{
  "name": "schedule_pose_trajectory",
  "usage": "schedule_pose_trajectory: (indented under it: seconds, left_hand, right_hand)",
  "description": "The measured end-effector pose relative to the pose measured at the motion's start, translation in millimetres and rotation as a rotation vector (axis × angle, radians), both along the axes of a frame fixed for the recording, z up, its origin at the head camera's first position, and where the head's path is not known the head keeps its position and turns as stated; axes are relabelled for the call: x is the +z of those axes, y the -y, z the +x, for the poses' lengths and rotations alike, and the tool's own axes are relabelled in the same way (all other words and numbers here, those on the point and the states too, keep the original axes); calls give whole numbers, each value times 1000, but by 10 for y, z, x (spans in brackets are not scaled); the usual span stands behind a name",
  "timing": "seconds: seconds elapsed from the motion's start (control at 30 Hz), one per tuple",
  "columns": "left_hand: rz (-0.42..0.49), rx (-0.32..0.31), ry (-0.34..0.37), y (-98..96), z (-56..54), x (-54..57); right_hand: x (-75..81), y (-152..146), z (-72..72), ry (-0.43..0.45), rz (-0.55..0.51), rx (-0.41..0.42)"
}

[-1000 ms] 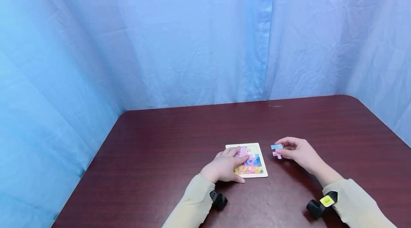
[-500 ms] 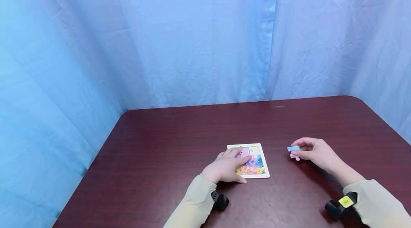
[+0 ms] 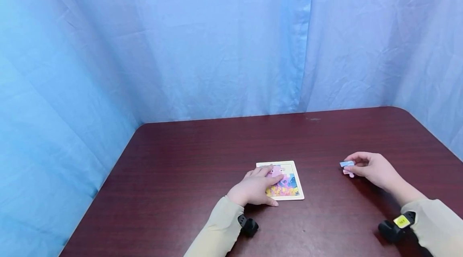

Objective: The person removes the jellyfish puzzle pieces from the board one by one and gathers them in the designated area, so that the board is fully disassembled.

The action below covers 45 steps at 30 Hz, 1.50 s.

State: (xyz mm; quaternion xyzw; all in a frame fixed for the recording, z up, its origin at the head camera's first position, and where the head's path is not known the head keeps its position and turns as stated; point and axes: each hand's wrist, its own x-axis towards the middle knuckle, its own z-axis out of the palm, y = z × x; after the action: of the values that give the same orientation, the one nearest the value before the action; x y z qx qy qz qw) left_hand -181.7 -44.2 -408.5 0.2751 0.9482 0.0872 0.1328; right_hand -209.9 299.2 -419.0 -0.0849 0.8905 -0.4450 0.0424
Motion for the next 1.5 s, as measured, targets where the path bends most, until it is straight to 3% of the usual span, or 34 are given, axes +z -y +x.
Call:
schedule_pose_trajectory:
  seconds: [0.6,1.5]
  left_hand:
    - [1,0,-4,1,4,-2]
    - [-2,-2,-3,-3,14,10]
  right_hand:
    - [-28,-118,-22,-121,300,-56]
    - [-7,-97,-72,-98,380,-44]
